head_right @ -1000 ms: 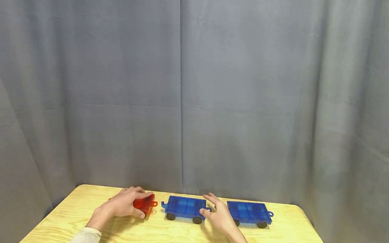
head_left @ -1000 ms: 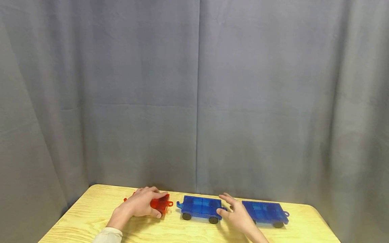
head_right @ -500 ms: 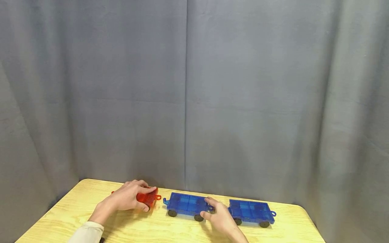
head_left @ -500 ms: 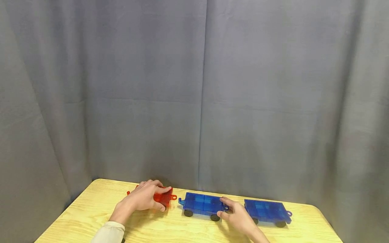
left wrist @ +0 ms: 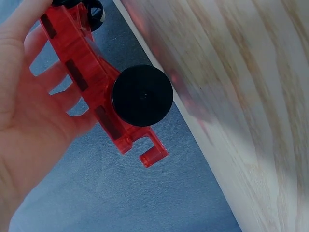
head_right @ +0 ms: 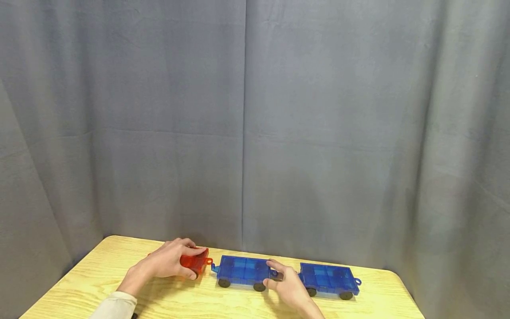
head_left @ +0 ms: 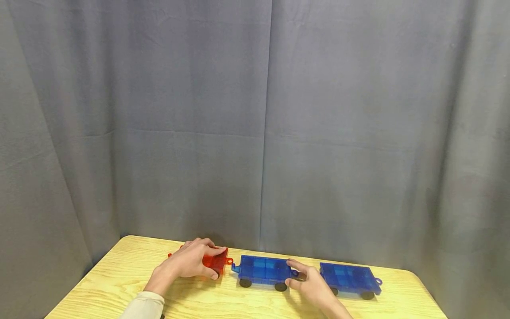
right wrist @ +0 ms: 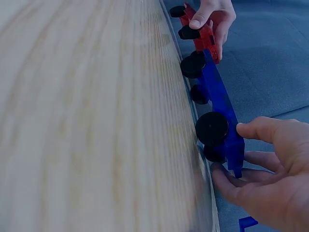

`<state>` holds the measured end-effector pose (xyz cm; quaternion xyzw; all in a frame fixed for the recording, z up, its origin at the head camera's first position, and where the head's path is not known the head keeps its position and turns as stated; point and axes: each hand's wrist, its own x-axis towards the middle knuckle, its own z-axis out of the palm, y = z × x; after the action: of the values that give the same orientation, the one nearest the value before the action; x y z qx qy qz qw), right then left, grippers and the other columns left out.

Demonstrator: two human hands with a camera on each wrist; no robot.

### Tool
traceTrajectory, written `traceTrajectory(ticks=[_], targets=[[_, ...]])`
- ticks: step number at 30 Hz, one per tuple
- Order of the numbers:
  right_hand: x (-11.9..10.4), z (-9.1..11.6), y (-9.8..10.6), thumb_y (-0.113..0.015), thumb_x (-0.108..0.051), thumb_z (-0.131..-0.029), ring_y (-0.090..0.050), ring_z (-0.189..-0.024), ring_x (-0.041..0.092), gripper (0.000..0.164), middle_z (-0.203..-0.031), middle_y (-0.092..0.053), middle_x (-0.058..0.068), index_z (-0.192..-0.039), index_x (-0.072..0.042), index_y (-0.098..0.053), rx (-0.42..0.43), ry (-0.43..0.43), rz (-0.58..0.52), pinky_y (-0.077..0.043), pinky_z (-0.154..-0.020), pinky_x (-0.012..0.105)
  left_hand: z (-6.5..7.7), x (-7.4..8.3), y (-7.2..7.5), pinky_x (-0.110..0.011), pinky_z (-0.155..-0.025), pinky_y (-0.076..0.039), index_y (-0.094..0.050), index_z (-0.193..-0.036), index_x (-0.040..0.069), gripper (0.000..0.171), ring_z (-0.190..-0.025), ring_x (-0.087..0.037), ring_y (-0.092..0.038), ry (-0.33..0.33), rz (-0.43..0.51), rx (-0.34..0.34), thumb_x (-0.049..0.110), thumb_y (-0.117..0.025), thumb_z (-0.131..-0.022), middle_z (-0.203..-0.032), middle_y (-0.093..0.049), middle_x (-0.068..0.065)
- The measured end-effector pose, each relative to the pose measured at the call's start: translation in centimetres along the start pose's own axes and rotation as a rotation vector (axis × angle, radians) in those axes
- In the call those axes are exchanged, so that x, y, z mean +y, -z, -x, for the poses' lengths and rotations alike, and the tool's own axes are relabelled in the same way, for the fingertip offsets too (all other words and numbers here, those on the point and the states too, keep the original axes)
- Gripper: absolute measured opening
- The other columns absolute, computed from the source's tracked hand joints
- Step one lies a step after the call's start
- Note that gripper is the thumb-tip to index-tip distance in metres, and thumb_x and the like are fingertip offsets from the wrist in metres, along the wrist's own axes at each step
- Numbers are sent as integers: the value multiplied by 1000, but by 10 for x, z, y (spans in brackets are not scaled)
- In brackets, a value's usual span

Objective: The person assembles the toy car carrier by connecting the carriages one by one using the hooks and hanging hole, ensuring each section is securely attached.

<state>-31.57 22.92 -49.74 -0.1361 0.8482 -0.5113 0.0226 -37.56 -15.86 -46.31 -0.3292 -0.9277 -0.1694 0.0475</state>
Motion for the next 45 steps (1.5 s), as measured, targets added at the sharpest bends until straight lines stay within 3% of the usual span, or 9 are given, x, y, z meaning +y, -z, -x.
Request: traceTrajectory(ticks=[10, 45], targets=[[4, -3, -2, -78, -22, -92, -62, -118, 34, 60, -150, -49, 19, -145, -3, -57, 9, -8, -21, -44, -100, 59, -2, 4, -1, -50, -89, -40, -64, -142, 27, 75, -104, -22, -52, 8, 7, -17, 51, -88, -75, -122, -60, 1], [0, -2, 2, -79, -21, -91, -60, -121, 38, 61, -151, -47, 20, -145, -4, -57, 5, -34, -29, -43, -101, 60, -3, 12, -5, -51, -89, -41, -65, -141, 27, 75, -101, -22, -52, -7, -19, -53, 48, -89, -73, -120, -61, 0]])
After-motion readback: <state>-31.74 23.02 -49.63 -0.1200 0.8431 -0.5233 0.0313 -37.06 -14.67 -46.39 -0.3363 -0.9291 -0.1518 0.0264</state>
